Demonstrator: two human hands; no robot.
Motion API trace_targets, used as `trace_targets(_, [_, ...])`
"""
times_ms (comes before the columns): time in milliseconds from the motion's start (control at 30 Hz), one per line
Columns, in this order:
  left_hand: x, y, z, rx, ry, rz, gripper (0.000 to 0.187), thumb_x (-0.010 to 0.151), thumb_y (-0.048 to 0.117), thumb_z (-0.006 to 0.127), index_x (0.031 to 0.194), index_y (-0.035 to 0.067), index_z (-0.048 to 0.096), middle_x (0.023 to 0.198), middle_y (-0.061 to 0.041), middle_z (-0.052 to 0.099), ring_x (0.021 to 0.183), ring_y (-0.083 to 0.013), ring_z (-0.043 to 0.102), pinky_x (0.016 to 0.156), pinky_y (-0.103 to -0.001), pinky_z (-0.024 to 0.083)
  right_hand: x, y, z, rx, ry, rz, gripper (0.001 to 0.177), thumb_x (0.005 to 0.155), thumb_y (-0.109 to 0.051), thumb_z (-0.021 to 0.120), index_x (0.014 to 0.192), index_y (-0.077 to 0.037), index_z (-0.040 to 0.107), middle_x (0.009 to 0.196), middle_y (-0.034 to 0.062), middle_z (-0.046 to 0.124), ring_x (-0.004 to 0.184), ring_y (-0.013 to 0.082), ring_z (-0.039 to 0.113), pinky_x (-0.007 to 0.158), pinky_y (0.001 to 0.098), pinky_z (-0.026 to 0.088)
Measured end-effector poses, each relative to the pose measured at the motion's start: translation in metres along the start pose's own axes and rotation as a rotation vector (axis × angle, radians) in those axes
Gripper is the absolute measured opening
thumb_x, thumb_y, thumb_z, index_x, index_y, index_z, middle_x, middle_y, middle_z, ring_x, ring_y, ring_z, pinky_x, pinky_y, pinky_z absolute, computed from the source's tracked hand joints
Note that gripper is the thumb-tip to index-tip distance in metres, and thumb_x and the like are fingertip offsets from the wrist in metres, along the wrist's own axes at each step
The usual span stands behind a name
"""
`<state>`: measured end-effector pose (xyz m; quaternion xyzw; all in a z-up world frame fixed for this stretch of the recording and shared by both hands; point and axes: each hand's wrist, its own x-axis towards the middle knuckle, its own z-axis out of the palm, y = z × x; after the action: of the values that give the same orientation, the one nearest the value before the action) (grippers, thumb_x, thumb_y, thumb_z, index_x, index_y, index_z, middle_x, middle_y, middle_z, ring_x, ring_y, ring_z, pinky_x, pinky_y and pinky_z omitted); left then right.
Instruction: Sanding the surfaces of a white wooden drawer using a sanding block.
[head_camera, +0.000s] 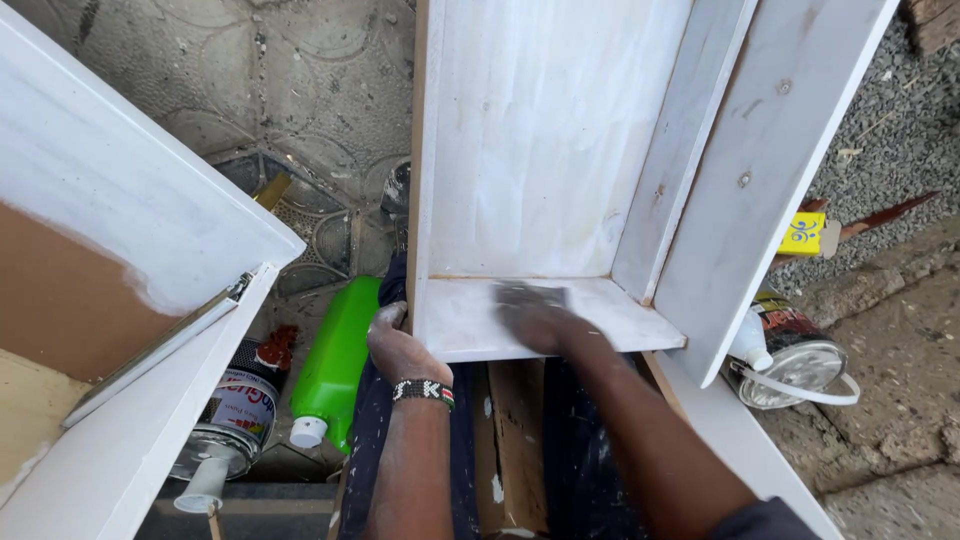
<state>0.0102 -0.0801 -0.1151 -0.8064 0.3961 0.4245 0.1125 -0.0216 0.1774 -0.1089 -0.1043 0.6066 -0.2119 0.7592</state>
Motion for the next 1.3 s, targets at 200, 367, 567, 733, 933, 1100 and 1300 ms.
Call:
trace_targets(200, [-0.019, 0.01, 0.002, -0.02, -0.003, -0.015, 0.036, 0.087, 0.031, 0.079, 0.115, 0.008, 0.081, 0.094, -0.014, 0.067, 0.08, -0.0304, 0.077, 0.07, -0.04, 0.069, -0.021, 0.029, -0.015, -0.074, -0.09, -0.085, 0.076, 0.115, -0.029, 0.027, 0.185, 0.0, 0.04, 0.194, 0.025, 0.039, 0.183, 0.0445, 0.027, 0.153, 0.0582, 0.015])
trace_targets(367, [-0.012, 0.007, 0.005, -0.021, 0.008, 0.009, 0.024, 0.083, 0.031, 0.077, 0.1, 0.014, 0.08, 0.095, -0.009, 0.068, 0.079, -0.0216, 0.074, 0.068, -0.032, 0.066, 0.032, -0.068, -0.015, 0.053, 0.065, -0.325, 0.074, 0.116, -0.045, 0.031, 0.173, -0.01, 0.061, 0.169, 0.0267, 0.069, 0.169, 0.0441, 0.053, 0.149, 0.0548, 0.028])
trace_targets(567, [-0.02, 0.006, 0.004, -0.042, 0.03, 0.01, 0.037, 0.087, 0.045, 0.078, 0.107, 0.014, 0.082, 0.097, -0.012, 0.073, 0.078, -0.0213, 0.077, 0.067, -0.032, 0.071, 0.054, 0.162, 0.086, 0.278, 0.027, 0.18, 0.084, 0.122, -0.073, 0.013, 0.192, -0.031, 0.031, 0.202, -0.0025, 0.023, 0.187, 0.0185, 0.013, 0.154, 0.0456, -0.005])
trace_targets(733, [-0.006, -0.003, 0.002, -0.015, 0.027, 0.009, 0.038, 0.086, 0.043, 0.075, 0.113, 0.018, 0.084, 0.104, -0.012, 0.075, 0.087, -0.0203, 0.077, 0.074, -0.033, 0.07, 0.129, -0.002, 0.081, 0.329, 0.139, -0.256, 0.047, 0.117, -0.049, 0.042, 0.144, -0.017, 0.063, 0.156, 0.0058, 0.056, 0.15, 0.0285, 0.051, 0.132, 0.051, 0.037])
trace_targets(933, [-0.026, 0.008, 0.006, 0.017, 0.014, 0.011, 0.048, 0.087, 0.044, 0.075, 0.123, 0.014, 0.085, 0.109, -0.014, 0.071, 0.094, -0.0237, 0.075, 0.08, -0.034, 0.069, 0.065, 0.103, 0.076, 0.388, 0.081, 0.05, 0.077, 0.12, -0.067, 0.029, 0.188, -0.034, 0.037, 0.2, -0.0069, 0.026, 0.186, 0.0187, 0.015, 0.151, 0.0533, -0.005])
trace_targets(1100, [-0.04, 0.01, 0.014, -0.022, 0.05, 0.019, 0.04, 0.083, 0.034, 0.078, 0.117, 0.014, 0.081, 0.105, -0.012, 0.067, 0.09, -0.0209, 0.072, 0.075, -0.032, 0.067, 0.08, -0.032, 0.053, 0.308, 0.117, -0.146, 0.078, 0.121, -0.06, 0.02, 0.181, -0.019, 0.048, 0.199, 0.001, 0.027, 0.185, 0.0252, 0.02, 0.151, 0.054, 0.013])
trace_targets(1300, [-0.065, 0.022, 0.017, 0.133, 0.048, 0.026, 0.055, 0.091, 0.047, 0.07, 0.127, 0.013, 0.094, 0.116, -0.017, 0.069, 0.099, -0.0208, 0.068, 0.084, -0.035, 0.068, 0.01, 0.098, 0.08, -0.071, 0.09, -0.097, 0.073, 0.123, -0.06, 0.032, 0.185, -0.025, 0.046, 0.199, 0.0049, 0.031, 0.186, 0.032, 0.018, 0.152, 0.056, 0.007])
